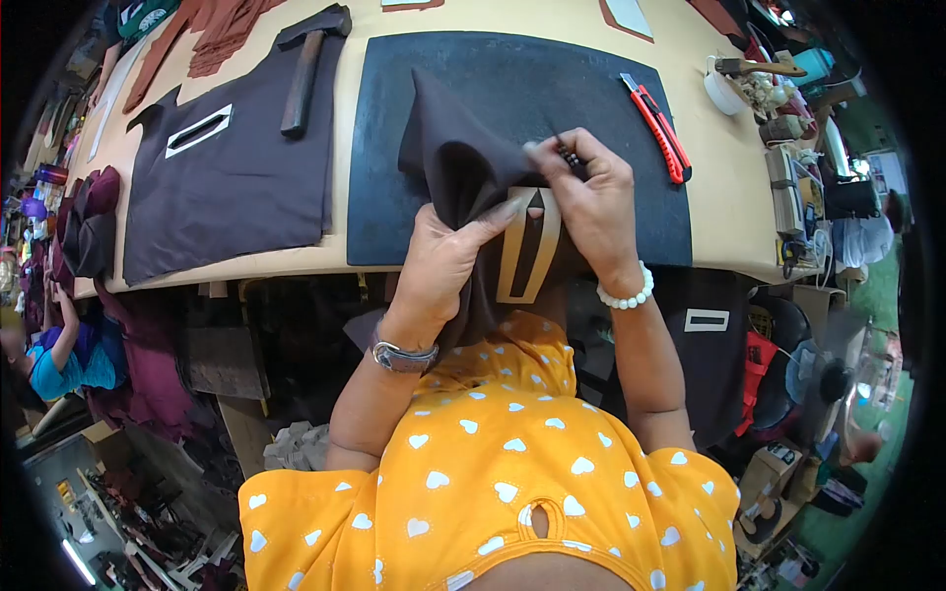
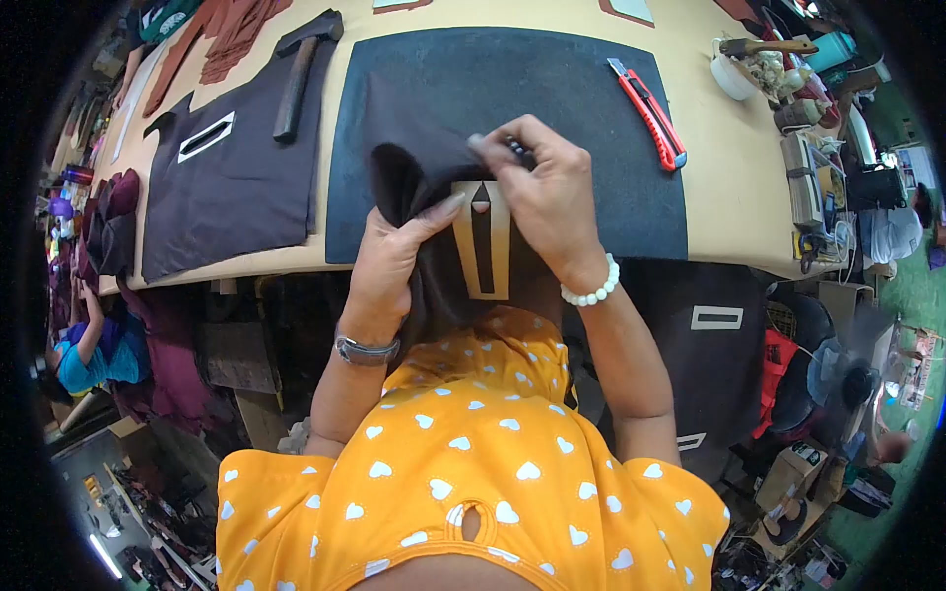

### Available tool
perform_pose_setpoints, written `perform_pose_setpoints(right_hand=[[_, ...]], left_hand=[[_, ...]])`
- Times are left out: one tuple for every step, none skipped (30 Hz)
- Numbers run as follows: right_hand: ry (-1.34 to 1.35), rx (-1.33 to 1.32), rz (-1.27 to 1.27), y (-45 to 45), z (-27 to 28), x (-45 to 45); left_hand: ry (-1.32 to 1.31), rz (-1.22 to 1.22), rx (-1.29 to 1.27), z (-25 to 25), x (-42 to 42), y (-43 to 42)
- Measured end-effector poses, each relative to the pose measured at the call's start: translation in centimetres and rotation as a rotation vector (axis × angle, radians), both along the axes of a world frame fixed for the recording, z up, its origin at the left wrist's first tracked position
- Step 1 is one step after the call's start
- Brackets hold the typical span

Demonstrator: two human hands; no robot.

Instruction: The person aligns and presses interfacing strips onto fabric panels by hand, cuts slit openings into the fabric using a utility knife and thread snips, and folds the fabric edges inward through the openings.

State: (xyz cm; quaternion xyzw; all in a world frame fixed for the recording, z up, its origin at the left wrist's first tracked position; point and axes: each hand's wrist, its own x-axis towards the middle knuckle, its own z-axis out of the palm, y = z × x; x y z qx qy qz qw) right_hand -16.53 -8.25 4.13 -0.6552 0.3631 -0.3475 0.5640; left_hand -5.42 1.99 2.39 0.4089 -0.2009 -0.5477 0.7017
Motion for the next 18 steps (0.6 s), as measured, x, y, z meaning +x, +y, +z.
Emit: perform_pose_setpoints(right_hand=[[-0.022,-0.015,-0.050,-0.2,-0.2,-0.2],[-0.045,-0.032,-0.097,-0.5,-0.3,-0.7],[-0.067,-0.047,-0.143,-0.7,-0.3,-1.2],[-0.035,0.102,-0.145,-0.2,0.0,-2.0],[-0.022,0.161,-0.056,0.6,0.0,-2.9],[-0.009,0.222,0.031,1.6,-0.2,-3.7],[0.003,0.284,0.118,2.5,-0.7,-4.5],[0.042,0.272,0.116,3.2,-1.8,-5.4],[0.079,0.260,0.115,3.7,-3.2,-6.2],[0.103,0.245,0.097,3.6,-4.1,-7.0],[0.068,0.233,0.049,3.3,-4.4,-7.7],[0.032,0.221,0.003,3.0,-4.5,-8.2],[-0.008,0.207,-0.043,2.6,-4.7,-8.3],[-0.022,0.115,-0.097,2.5,-4.1,-7.8],[0.043,0.032,-0.053,2.3,-3.5,-7.5],[0.109,-0.053,-0.008,1.9,-2.9,-7.2],[0.176,-0.140,0.041,1.6,-2.1,-7.0],[0.274,-0.259,0.141,1.4,-0.6,-6.4]], left_hand=[[-0.004,0.005,-0.009,0.2,0.1,-0.1],[0.008,0.013,-0.014,0.3,0.3,-0.3],[0.022,0.021,-0.018,0.4,0.7,-0.4],[0.036,0.027,-0.021,0.4,0.9,-0.7],[0.016,0.062,-0.023,0.6,1.1,-1.0],[-0.004,0.096,-0.024,0.8,1.3,-1.4],[-0.024,0.128,-0.023,0.9,1.5,-1.7],[-0.040,0.163,-0.028,0.8,1.8,-1.9],[-0.052,0.210,-0.036,0.5,2.3,-2.0],[-0.133,0.301,0.003,0.4,3.0,-1.8],[-0.216,0.392,0.043,0.3,4.0,-1.5],[-0.346,0.463,0.033,0.0,5.3,-1.0],[-0.480,0.532,0.021,-0.6,7.1,-0.4],[-0.872,0.626,0.063,-1.4,9.3,0.2],[-1.133,0.701,0.111,0.6,9.3,0.6],[-1.408,0.663,0.107,2.0,9.5,0.8],[-1.679,0.616,0.105,3.4,9.7,0.9],[-1.774,0.379,-0.028,5.2,9.4,0.5]])
